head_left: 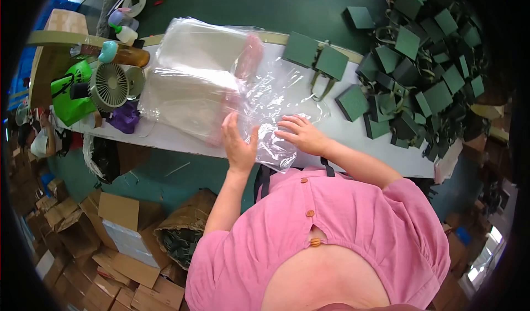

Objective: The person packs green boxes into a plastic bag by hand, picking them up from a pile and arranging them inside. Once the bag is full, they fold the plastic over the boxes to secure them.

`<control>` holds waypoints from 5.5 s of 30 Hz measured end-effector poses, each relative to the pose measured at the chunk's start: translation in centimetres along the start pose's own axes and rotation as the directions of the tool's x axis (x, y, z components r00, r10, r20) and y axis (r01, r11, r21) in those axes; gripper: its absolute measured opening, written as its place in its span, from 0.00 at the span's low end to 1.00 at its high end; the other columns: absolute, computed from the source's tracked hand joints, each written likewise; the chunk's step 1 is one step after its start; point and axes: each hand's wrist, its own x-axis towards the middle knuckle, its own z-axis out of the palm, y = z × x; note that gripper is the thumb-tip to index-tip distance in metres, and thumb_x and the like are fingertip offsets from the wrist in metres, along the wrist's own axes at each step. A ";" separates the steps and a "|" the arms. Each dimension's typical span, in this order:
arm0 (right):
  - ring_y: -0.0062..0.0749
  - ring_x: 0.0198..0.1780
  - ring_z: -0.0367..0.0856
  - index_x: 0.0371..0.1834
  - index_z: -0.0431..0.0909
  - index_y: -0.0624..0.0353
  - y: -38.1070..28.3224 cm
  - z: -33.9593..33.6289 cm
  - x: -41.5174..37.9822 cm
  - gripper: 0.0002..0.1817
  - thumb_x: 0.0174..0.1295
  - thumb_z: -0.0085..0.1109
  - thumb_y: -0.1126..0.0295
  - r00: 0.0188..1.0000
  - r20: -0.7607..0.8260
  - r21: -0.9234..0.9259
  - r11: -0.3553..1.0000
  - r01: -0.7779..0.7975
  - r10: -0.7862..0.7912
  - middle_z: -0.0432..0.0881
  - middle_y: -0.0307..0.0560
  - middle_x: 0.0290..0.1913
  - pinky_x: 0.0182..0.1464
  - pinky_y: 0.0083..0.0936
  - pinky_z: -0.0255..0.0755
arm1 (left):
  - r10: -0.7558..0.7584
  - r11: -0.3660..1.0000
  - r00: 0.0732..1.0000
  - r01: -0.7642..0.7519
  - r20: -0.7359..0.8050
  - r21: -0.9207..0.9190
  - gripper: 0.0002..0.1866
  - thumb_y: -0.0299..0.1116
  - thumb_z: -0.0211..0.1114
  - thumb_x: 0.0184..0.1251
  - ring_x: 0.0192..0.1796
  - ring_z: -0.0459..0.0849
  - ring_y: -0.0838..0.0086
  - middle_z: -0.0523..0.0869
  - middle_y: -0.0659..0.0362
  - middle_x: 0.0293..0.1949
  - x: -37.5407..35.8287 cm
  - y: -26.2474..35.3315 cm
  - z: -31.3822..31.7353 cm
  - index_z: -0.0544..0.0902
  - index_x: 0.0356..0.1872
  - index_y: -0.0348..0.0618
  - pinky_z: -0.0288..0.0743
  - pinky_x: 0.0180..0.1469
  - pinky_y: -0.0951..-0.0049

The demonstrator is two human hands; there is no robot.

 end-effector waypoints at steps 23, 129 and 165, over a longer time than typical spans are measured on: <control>0.43 0.83 0.58 0.69 0.77 0.44 5.4 -3.4 -17.1 0.26 0.65 0.65 0.67 0.999 0.038 0.031 0.999 0.033 -0.034 0.68 0.39 0.79 0.84 0.51 0.50 | -0.853 0.193 0.507 0.528 0.125 -0.827 0.18 0.48 0.71 0.74 0.15 0.62 0.85 0.66 0.71 0.18 -13.0 6.6 11.4 0.80 0.40 0.43 0.55 0.17 0.80; 0.59 0.73 0.62 0.76 0.71 0.26 6.3 -7.9 -11.6 0.53 0.39 0.79 0.68 0.906 -0.275 0.039 0.945 -0.325 0.323 0.60 0.58 0.76 0.71 0.54 0.60 | 0.162 0.915 0.985 -0.170 -0.054 -0.366 0.10 0.35 0.62 0.80 0.44 0.86 0.71 0.89 0.55 0.43 20.1 9.4 17.1 0.86 0.45 0.40 0.78 0.54 0.70; 0.17 0.34 0.76 0.38 0.84 0.64 5.2 -24.8 -9.0 0.13 0.75 0.62 0.64 0.914 -0.007 0.839 0.500 -0.215 0.405 0.83 0.35 0.29 0.39 0.20 0.71 | 0.753 0.434 0.460 -0.885 0.471 0.170 0.43 0.29 0.81 0.43 0.74 0.68 0.55 0.74 0.60 0.71 7.9 27.3 2.5 0.78 0.68 0.55 0.64 0.72 0.47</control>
